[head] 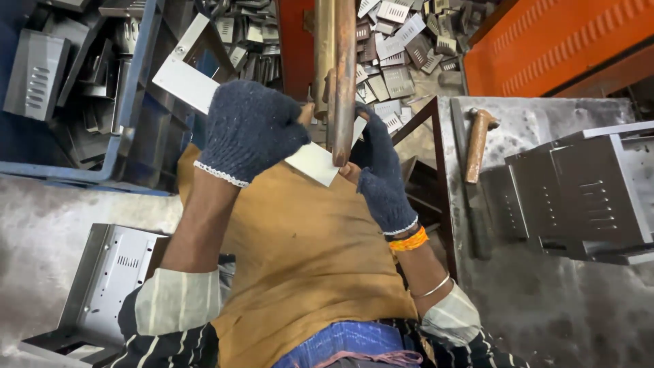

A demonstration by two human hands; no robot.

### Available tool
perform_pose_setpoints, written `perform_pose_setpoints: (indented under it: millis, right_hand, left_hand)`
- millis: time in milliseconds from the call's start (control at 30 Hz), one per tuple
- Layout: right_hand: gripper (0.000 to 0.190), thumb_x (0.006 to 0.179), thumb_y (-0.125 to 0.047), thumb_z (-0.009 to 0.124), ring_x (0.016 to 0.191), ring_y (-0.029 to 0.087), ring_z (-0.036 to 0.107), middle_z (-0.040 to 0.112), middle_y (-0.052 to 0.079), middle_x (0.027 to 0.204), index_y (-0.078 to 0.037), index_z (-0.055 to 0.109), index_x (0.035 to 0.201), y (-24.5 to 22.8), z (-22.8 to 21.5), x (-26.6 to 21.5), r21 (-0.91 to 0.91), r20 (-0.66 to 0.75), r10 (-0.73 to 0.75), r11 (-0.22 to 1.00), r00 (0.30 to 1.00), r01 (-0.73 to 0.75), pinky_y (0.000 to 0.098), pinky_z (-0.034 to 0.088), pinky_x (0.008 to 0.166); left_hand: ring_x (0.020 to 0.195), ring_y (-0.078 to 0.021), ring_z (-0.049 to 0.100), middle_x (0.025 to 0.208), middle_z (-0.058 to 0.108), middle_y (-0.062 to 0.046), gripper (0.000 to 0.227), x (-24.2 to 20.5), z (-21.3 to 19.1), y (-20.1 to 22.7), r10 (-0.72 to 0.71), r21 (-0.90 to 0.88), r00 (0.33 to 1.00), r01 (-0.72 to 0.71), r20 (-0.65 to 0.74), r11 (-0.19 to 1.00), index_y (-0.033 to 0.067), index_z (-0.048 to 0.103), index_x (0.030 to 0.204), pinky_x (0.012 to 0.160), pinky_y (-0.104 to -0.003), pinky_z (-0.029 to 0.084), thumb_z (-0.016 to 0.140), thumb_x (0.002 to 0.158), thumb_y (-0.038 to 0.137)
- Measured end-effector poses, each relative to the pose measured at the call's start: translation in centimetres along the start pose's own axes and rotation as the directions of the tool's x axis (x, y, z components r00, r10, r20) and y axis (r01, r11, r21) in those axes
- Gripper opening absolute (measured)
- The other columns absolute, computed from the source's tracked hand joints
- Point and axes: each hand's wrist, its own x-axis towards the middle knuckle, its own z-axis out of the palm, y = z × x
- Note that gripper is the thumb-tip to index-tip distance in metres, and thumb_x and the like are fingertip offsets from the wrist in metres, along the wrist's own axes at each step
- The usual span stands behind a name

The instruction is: The person picks up rectangular metal parts from a blue bin and places them against a vertical metal rod to process them. After processing, the person uses a hammer to tap the parts and then places them on a metal table. The person repeats this process for multiple metal parts.

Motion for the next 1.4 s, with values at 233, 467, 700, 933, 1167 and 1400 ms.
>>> perform_pose_setpoints:
  millis: [233,467,700,933,1167,1400]
  right_hand:
    - [0.084,0.084,-0.007,0.081,0.11,0.015,0.043,0.044,0.006,0.121,-0.002,0.044,0.159,1.1,-0.5,-0.1,-0.026,-0.076,0.043,0.999,0.996,-0.045,0.0286,0.04,0.099]
    - [0.082,0.086,-0.014,0.077,0.123,0.009,0.056,0.05,0.0,0.144,-0.004,0.037,0.157,-0.9,0.1,0.6,0.184,-0.002,0.068,0.981,0.998,-0.066,0.0267,0.049,0.105]
    - [0.063,0.107,-0.027,0.062,0.103,0.013,0.046,0.052,0.005,0.138,0.0,0.042,0.161,2.4,-2.6,2.9,0.245,-0.036,0.011,0.97,0.999,-0.002,0.0297,0.042,0.087]
    - [0.044,0.113,-0.027,0.053,0.129,0.011,0.055,0.06,0.005,0.141,0.003,0.052,0.145,-0.2,-0.3,0.2,0.067,-0.111,-0.125,0.989,0.986,0.133,0.0272,0.044,0.111]
    - [0.042,0.111,-0.032,0.06,0.063,0.01,0.056,0.064,0.001,0.073,-0.002,0.069,0.084,-2.0,-7.0,-7.2,-0.003,-0.4,0.145,0.987,0.905,-0.16,0.0278,0.042,0.058]
    - [0.043,0.114,-0.03,0.056,0.062,0.015,0.057,0.061,0.004,0.071,-0.004,0.065,0.08,-17.1,-24.3,-14.8,-0.571,-0.543,-0.502,0.808,0.673,0.141,0.029,0.042,0.06]
  left_hand:
    - [0.048,-0.0305,0.06,0.055,0.063,-0.012,0.022,0.1,0.2,0.5,-0.007,0.005,0.998,0.007,0.065,1.0,0.0132,0.079,0.067,0.053,-0.044,0.048,0.077,0.078,0.032]
    - [0.051,-0.0335,0.062,0.057,0.064,-0.014,0.021,0.6,-0.3,0.5,-0.029,0.029,0.992,0.026,0.124,0.999,0.012,0.079,0.068,0.053,-0.046,0.049,0.079,0.072,0.033]
    - [0.053,-0.0358,0.064,0.058,0.065,-0.016,0.026,3.8,1.2,-0.1,0.051,0.049,0.992,-0.057,0.115,0.997,0.0106,0.078,0.065,0.055,-0.048,0.051,0.08,0.066,0.037]
    - [0.057,-0.0354,0.062,0.061,0.063,-0.016,0.029,-1.3,0.5,2.1,0.068,-0.037,0.998,-0.068,0.009,0.997,0.0083,0.074,0.065,0.059,-0.047,0.05,0.078,0.076,0.035]
    - [0.059,-0.0309,0.066,0.063,0.068,-0.011,0.03,-7.9,2.1,16.9,-0.282,-0.465,0.957,0.282,0.071,0.839,0.0118,0.076,0.07,0.058,-0.045,0.048,0.071,0.092,0.032]
    - [0.103,-0.0307,0.073,0.107,0.075,-0.012,0.036,0.7,-1.0,25.9,0.308,-0.554,0.831,-0.543,-0.464,0.631,0.0041,0.071,0.113,0.092,-0.043,0.054,0.07,0.077,0.008]
